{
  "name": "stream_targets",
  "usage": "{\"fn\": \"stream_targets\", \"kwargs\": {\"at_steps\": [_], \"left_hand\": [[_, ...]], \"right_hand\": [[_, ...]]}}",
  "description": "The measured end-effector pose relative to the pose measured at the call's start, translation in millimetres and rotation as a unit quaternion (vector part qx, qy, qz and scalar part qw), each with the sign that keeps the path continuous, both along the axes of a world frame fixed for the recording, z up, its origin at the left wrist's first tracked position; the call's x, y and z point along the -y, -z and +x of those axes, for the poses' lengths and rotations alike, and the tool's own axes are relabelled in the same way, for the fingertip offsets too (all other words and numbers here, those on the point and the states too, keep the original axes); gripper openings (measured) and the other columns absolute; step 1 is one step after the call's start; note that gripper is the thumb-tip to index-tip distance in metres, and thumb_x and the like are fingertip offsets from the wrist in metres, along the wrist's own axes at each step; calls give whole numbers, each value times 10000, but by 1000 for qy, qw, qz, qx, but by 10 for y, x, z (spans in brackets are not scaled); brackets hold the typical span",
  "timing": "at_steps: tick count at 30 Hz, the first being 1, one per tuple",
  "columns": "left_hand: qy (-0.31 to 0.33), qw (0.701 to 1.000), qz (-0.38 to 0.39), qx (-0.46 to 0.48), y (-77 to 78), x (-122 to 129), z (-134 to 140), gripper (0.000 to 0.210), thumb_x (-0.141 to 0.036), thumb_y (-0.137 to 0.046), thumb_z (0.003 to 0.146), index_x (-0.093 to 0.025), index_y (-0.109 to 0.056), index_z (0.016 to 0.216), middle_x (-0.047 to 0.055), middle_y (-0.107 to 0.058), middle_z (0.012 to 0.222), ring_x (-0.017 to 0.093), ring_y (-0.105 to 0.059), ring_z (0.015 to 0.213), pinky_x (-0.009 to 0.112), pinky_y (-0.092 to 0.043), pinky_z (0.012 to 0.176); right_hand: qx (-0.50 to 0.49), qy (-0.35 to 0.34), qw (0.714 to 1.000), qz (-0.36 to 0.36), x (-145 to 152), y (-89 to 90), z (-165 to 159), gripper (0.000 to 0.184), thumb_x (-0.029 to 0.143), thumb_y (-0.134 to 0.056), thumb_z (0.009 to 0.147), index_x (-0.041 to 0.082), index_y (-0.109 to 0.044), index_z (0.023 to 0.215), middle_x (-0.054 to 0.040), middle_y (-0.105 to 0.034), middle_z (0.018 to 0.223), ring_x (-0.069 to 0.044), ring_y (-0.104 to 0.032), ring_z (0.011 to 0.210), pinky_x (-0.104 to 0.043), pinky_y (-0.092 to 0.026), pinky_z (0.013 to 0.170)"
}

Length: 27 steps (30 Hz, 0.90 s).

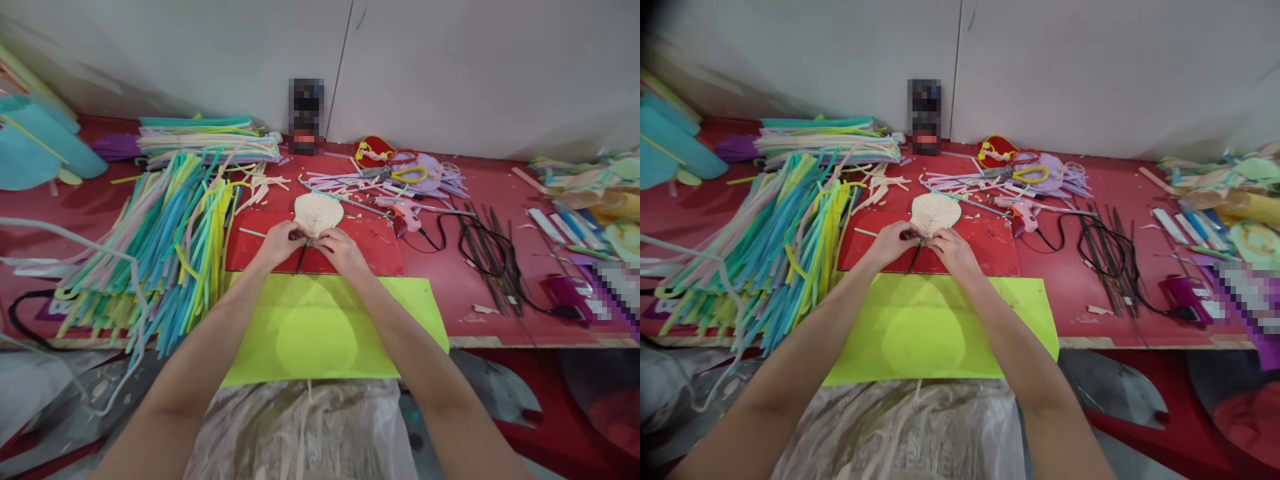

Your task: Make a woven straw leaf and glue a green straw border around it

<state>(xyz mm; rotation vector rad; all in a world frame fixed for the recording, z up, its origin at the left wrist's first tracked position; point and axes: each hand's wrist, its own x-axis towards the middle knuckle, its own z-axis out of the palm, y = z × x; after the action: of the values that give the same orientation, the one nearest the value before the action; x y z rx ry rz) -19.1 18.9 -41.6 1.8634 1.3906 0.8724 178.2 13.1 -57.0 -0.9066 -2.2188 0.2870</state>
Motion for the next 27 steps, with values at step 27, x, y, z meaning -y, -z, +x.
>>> {"fn": "stream_targets", "kwargs": {"at_steps": [27], "left_hand": [[-21,999,-31,-30,-24,-24,36,83,-182,-631,773,-189,-680,840,17,-675,844,147,-589,772,280,-443,738]], "right_hand": [[-27,1,999,-23,-12,26,-2,126,196,-602,901,213,-720,860,-62,-656,911,-183,-592,879,-332,-502,813]]}}
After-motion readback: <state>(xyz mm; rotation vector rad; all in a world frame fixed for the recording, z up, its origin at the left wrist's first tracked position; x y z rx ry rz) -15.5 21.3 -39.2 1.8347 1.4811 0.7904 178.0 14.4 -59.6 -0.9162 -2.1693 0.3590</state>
